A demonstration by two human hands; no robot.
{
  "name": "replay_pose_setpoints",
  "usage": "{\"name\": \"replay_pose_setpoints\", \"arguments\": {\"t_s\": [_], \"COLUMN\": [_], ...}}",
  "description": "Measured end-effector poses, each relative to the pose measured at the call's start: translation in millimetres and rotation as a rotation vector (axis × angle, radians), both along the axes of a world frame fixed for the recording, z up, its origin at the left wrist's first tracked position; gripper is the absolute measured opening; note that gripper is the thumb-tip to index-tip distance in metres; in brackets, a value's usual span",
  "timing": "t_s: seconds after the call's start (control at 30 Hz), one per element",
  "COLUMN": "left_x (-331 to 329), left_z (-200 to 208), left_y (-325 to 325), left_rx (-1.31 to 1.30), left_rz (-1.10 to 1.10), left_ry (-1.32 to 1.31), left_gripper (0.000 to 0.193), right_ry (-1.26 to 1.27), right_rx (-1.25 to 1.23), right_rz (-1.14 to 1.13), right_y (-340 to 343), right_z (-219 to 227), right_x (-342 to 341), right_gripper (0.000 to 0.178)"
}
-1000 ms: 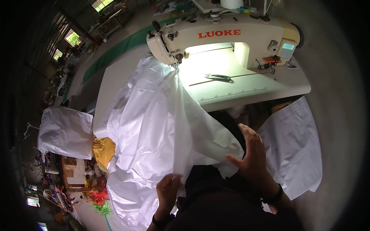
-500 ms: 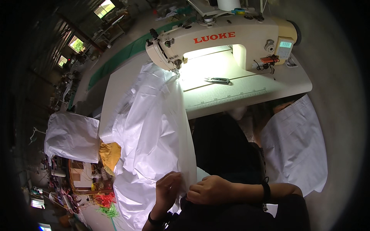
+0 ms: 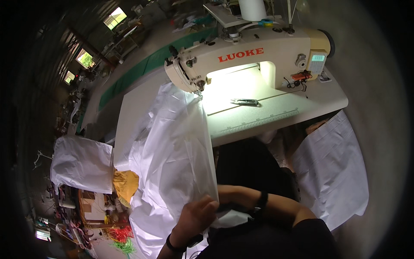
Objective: The person aligns and folds the edges of a white plastic sheet, feeding it through a sewing machine to create a seam. They guide the material under the needle, occasionally using a small tool to trim the plastic, before lifting the finished section away.
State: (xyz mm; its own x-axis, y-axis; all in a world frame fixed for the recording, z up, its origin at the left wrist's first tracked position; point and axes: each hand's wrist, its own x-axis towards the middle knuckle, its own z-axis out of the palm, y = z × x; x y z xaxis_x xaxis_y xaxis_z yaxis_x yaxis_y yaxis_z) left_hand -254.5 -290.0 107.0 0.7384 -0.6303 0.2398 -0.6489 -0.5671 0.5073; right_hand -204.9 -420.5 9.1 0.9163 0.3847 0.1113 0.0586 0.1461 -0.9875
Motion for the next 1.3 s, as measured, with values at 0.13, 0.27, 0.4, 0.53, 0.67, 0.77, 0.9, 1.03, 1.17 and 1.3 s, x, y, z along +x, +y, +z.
{"name": "replay_pose_setpoints", "arguments": {"t_s": [0.13,0.27,0.4,0.53,0.67,0.77,0.9,1.03,1.17,1.3], "left_x": [12,17,36,72,104,125,150,145,88,26], "left_z": [-3,-3,1,-2,-8,-13,-26,-44,-61,-87], "left_y": [7,10,18,14,5,-1,-17,-22,4,19], "left_rx": [0.150,0.128,0.176,0.146,0.122,0.197,0.113,-0.125,-0.386,-0.354], "left_rz": [-0.193,-0.242,-0.147,-0.071,-0.011,0.071,0.179,0.216,0.507,0.673], "left_ry": [0.146,0.168,0.210,0.169,0.108,0.015,0.066,0.014,0.097,-0.009], "left_gripper": [0.019,0.017,0.014,0.013,0.013,0.011,0.020,0.025,0.063,0.062], "right_ry": [0.114,-0.377,-0.367,-0.357,-0.350,-0.337,-0.291,-0.375,-0.275,-0.304], "right_rx": [-0.042,-1.083,-1.436,-1.387,-1.378,-1.422,-1.400,-1.246,-0.378,-0.560], "right_rz": [-0.434,-0.339,-0.284,-0.338,-0.345,-0.322,-0.353,-0.307,-0.282,-0.267], "right_y": [-42,-33,-12,-12,-15,-10,-5,-29,-93,-113], "right_z": [3,6,9,16,13,6,11,29,24,-7], "right_x": [83,114,110,121,145,167,201,192,100,21], "right_gripper": [0.052,0.054,0.055,0.053,0.052,0.050,0.046,0.034,0.066,0.096]}}
